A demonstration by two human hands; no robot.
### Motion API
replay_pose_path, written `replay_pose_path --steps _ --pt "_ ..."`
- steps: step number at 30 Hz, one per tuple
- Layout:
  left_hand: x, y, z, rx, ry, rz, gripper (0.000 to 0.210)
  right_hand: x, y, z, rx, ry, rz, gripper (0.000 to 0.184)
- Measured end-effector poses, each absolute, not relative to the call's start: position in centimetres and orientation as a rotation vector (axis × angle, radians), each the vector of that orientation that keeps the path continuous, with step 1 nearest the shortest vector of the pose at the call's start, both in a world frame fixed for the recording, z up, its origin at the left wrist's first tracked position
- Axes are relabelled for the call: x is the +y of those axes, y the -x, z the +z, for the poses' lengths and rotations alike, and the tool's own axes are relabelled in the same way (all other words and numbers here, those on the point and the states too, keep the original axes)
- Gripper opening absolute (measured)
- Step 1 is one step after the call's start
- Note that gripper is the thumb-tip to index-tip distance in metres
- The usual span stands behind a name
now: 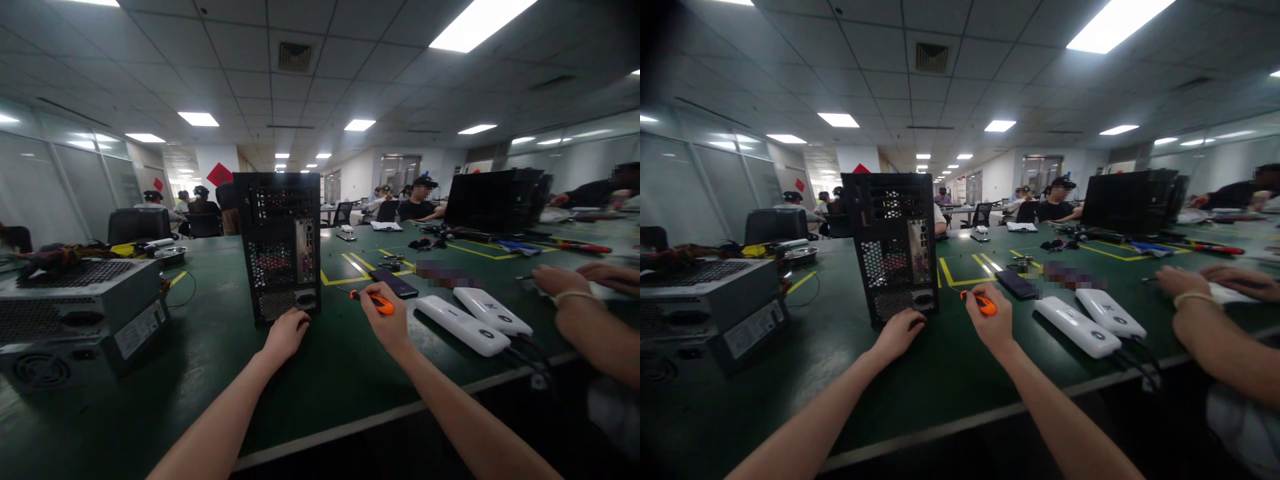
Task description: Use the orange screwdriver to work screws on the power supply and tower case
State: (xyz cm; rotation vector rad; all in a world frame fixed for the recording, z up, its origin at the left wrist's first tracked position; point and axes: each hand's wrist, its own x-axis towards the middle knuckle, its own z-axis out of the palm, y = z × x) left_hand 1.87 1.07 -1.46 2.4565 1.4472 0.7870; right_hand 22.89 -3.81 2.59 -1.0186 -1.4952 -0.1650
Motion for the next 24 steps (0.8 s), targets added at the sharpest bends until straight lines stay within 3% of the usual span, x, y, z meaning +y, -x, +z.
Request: replay_pose_path --steps 10,14,24 --pt "2.0 -10.3 -0.7 1.432 -2.836 0.460 0.039 -6.7 -26.3 0.0 -1.390 1.061 -0.179 0.005" --pt "2.9 -12.1 -0.9 1.471 -3.003 0.269 0.028 -6.8 -25.5 0.2 -1.491 1.017 -0.258 0.002" --pt "1.5 -8.2 -0.6 1.270 -3.066 0.390 0.025 -7.3 -24.4 0.2 -1.515 1.176 -0.201 0.007"
